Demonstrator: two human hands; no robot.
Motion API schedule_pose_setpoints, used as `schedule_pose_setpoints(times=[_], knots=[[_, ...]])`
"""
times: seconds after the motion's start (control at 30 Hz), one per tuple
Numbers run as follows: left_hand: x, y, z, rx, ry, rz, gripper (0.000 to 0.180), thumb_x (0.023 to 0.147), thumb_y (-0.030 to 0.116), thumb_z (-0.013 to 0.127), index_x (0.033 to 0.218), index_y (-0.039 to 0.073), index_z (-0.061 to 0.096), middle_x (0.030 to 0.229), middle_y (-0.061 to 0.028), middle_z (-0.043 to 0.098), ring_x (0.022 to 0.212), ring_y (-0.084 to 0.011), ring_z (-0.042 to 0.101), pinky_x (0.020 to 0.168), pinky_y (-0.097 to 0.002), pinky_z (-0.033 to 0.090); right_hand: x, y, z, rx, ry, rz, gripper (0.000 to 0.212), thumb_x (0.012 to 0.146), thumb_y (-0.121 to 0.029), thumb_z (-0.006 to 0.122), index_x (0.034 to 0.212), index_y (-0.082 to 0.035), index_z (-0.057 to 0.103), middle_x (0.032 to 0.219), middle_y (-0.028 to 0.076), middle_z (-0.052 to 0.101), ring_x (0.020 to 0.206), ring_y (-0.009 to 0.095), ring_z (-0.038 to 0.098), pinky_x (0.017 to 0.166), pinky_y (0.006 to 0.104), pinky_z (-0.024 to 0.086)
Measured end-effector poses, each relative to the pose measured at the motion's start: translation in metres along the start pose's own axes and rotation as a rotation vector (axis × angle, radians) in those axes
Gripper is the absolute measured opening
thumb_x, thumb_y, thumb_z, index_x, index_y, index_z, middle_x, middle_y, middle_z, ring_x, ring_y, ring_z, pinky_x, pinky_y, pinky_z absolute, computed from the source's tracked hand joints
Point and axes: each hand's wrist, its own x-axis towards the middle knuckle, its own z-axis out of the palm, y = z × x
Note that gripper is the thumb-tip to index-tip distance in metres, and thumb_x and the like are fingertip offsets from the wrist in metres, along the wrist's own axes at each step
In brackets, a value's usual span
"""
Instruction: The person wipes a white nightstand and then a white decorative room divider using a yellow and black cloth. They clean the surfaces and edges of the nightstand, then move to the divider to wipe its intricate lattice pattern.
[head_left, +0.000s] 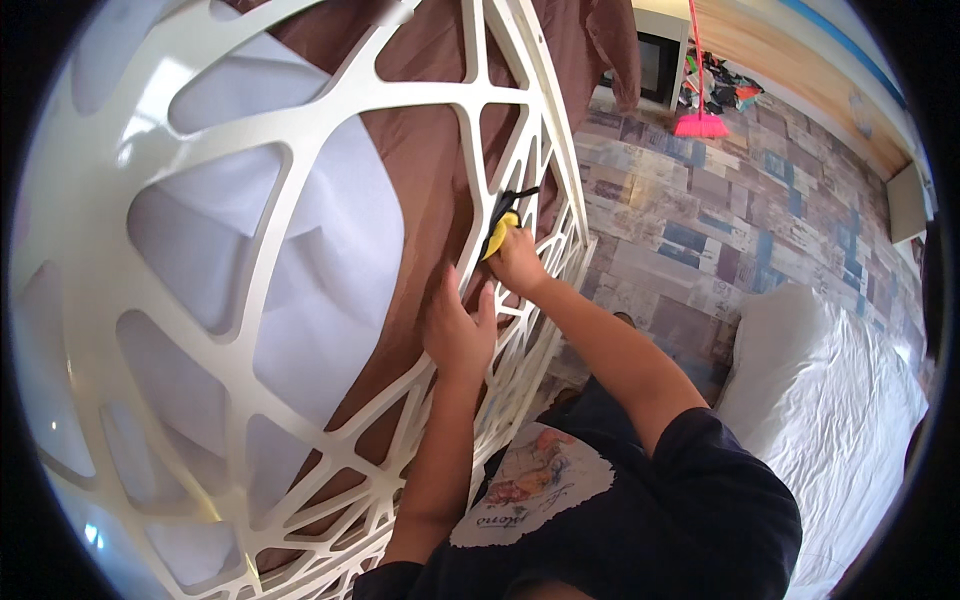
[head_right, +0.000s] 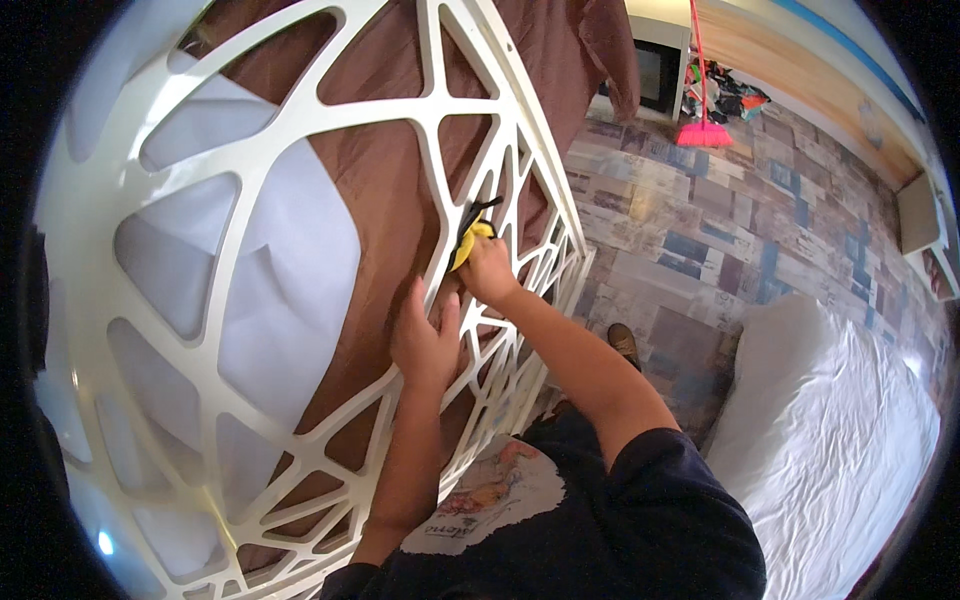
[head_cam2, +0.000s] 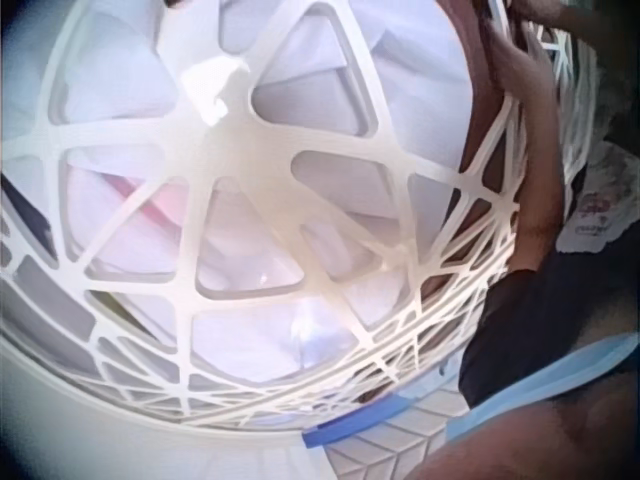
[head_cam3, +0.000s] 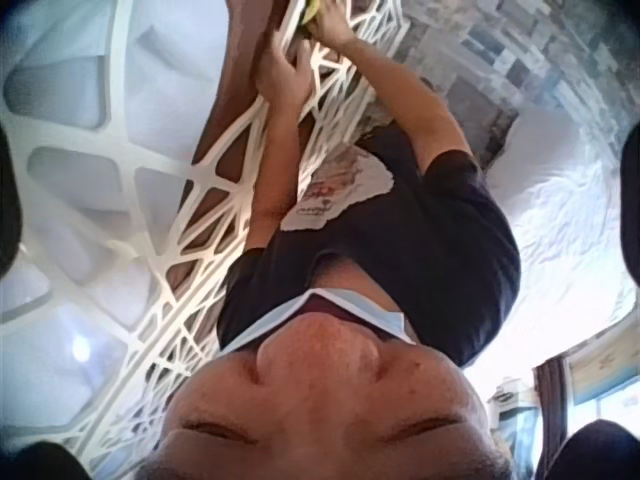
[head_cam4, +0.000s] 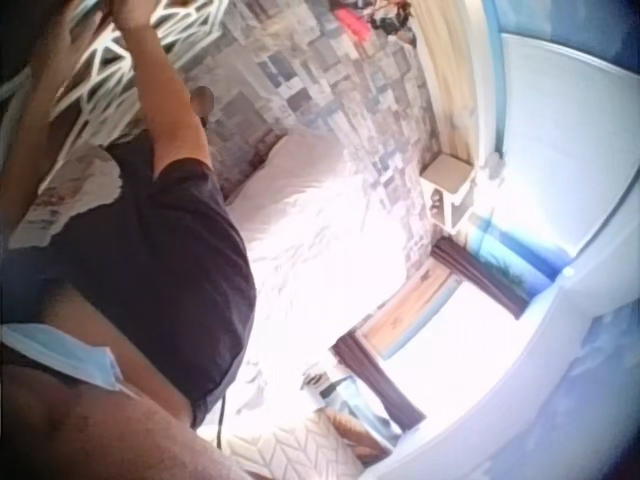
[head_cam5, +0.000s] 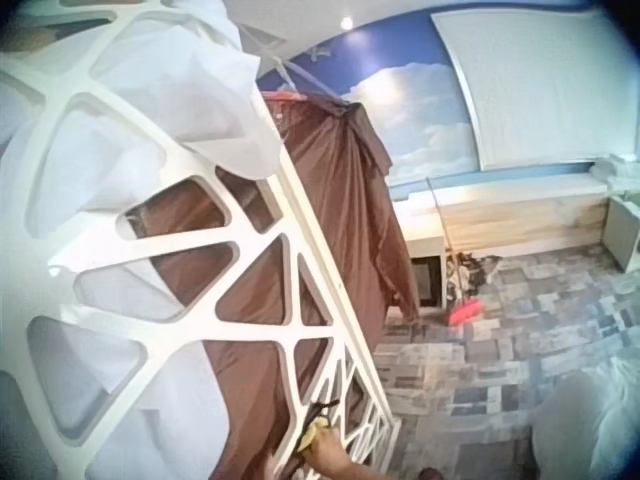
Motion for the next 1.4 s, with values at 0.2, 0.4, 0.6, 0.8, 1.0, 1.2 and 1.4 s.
schedule_pose_setpoints(times=[0.2, 0.4, 0.6, 0.8, 1.0, 1.2, 1.4], knots=[[0.057, 0.027, 0.022, -0.011, -0.06, -0.065, 0.056, 0.095, 0.044, 0.057, 0.128, -0.001, 0.056, 0.121, -0.0245, 0.063, 0.113, -0.0414, 0.059, 0.094, -0.0467, 0.046, 0.0, 0.026, -0.029, -0.091, -0.186, -0.227, 0.022, 0.077, -0.016, 0.069, 0.096, -0.009, 0.061, 0.104, 0.011, 0.061, 0.103, 0.031, 0.055, 0.088, 0.0428, 0.042], [0.084, 0.062, 0.032, 0.023, -0.108, -0.168, 0.056, 0.091, 0.049, 0.059, 0.121, 0.002, 0.059, 0.114, -0.0235, 0.066, 0.104, -0.0421, 0.063, 0.088, -0.0483, 0.048, 0.044, 0.066, -0.047, 0.616, -0.265, 0.078, 0.022, 0.088, -0.014, 0.056, 0.11, -0.012, 0.061, 0.115, 0.002, 0.065, 0.119, 0.022, 0.054, 0.114, 0.0397, 0.032], [0.076, 0.06, 0.046, 0.146, 0.004, -0.148, 0.048, 0.089, 0.043, 0.062, 0.117, 0.004, 0.06, 0.11, -0.0209, 0.068, 0.1, -0.0407, 0.064, 0.083, -0.0489, 0.05, 0.028, 0.058, -0.033, 0.18, -0.315, 0.06, 0.02, 0.101, -0.021, 0.048, 0.115, -0.013, 0.06, 0.118, 0.0, 0.065, 0.121, 0.021, 0.052, 0.119, 0.0426, 0.026], [0.071, 0.05, 0.046, 0.2, 0.086, -0.074, 0.042, 0.09, 0.039, 0.062, 0.113, 0.004, 0.061, 0.099, -0.0195, 0.069, 0.09, -0.0401, 0.066, 0.074, -0.0489, 0.051, 0.012, 0.023, -0.075, 0.174, -0.084, -0.248, 0.04, 0.078, -0.003, 0.066, 0.117, -0.006, 0.059, 0.118, 0.014, 0.059, 0.119, 0.036, 0.051, 0.112, 0.0502, 0.03], [0.075, 0.051, 0.053, 0.273, 0.073, -0.099, 0.025, 0.093, 0.028, 0.056, 0.103, 0.005, 0.059, 0.092, -0.0202, 0.067, 0.08, -0.0398, 0.065, 0.066, -0.0508, 0.049, 0.039, -0.007, -0.091, 0.334, 0.154, -0.133, 0.046, 0.073, 0.008, 0.059, 0.118, -0.001, 0.055, 0.124, 0.02, 0.053, 0.119, 0.043, 0.048, 0.102, 0.0485, 0.038], [0.077, 0.042, 0.061, 0.221, 0.179, -0.024, 0.026, 0.089, 0.027, 0.056, 0.102, 0.006, 0.061, 0.087, -0.0196, 0.067, 0.079, -0.0411, 0.064, 0.067, -0.0505, 0.049, 0.051, -0.01, -0.084, 0.17, 0.098, -0.186, 0.047, 0.074, 0.001, 0.064, 0.121, -0.003, 0.058, 0.129, 0.013, 0.056, 0.126, 0.037, 0.047, 0.109, 0.0495, 0.035], [0.074, 0.046, 0.056, 0.221, 0.13, -0.049, 0.028, 0.095, 0.032, 0.052, 0.101, 0.005, 0.061, 0.086, -0.0199, 0.067, 0.081, -0.0415, 0.064, 0.069, -0.0509, 0.048, 0.11, 0.026, -0.093, -0.085, 0.077, -0.266, 0.036, 0.081, -0.015, 0.063, 0.115, -0.005, 0.061, 0.125, 0.013, 0.057, 0.131, 0.037, 0.044, 0.113, 0.055, 0.029]])
